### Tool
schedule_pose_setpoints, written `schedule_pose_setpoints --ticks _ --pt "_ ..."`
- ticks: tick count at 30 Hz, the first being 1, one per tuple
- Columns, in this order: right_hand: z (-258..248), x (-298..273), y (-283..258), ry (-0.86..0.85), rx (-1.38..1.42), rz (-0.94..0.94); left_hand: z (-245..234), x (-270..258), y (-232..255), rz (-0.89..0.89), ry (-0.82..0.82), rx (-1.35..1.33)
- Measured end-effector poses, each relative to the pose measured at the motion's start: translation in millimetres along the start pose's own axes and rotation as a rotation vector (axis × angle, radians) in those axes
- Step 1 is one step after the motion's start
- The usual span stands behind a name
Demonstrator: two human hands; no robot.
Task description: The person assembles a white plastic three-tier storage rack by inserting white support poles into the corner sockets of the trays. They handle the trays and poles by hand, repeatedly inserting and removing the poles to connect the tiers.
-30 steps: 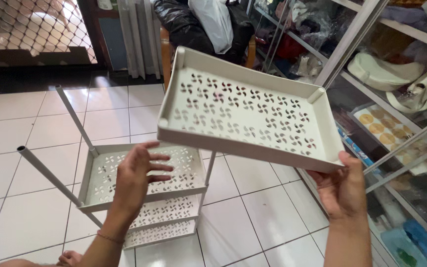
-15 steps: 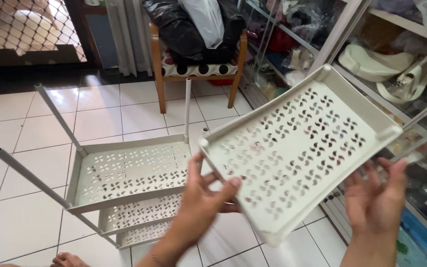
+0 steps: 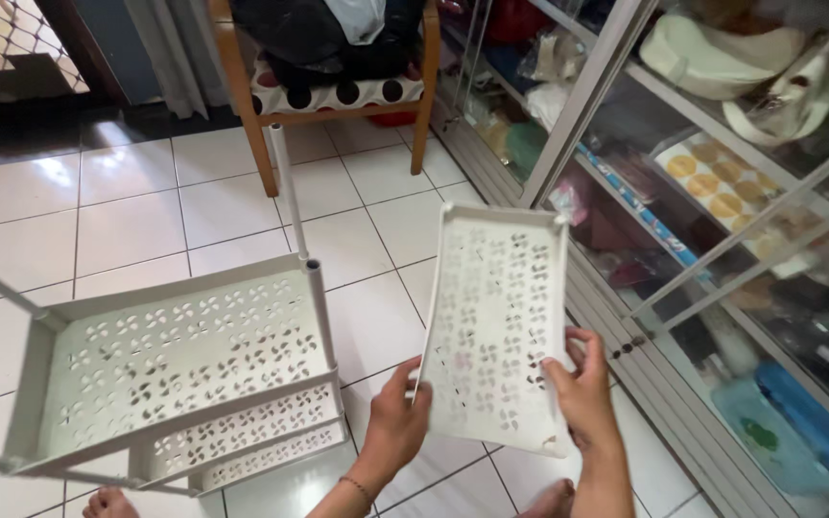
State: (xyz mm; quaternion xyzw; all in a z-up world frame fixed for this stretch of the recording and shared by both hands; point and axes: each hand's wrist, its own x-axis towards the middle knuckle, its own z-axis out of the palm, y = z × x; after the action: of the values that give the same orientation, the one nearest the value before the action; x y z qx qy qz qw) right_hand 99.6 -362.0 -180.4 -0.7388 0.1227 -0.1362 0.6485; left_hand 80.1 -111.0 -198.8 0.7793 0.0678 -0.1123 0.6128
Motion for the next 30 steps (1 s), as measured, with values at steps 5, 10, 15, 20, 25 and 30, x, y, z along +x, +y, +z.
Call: schedule_pose_setpoints --ticks 5,10,15,20,25,30 --pt "21.7 42.9 87.5 -0.046 -0.311 0.144 25.4 54.1 -73.9 0.015 0.083 0.077" --pt "35.0 63.9 178.5 0.016 -0.478 0.327 58.6 103.9 -143.5 -0.066 0.106 0.109" --pt "49.4 64.9 265.4 0.098 -0.583 0.365 95.8 150.6 -232.1 -0.157 0.152 0.216" --pt "60.9 58.4 329.5 0.115 -0.572 0.457 122.6 176.2 -314.5 -0.156 0.199 0.403" --pt "65.5 51.2 377.5 0.130 -0.565 0.482 128.9 185.9 -327.3 -0.352 0.108 0.326" --pt "61.3 41.8 413.4 0.062 -0.504 0.426 132.5 186.6 -331.8 -0.484 0.005 0.280"
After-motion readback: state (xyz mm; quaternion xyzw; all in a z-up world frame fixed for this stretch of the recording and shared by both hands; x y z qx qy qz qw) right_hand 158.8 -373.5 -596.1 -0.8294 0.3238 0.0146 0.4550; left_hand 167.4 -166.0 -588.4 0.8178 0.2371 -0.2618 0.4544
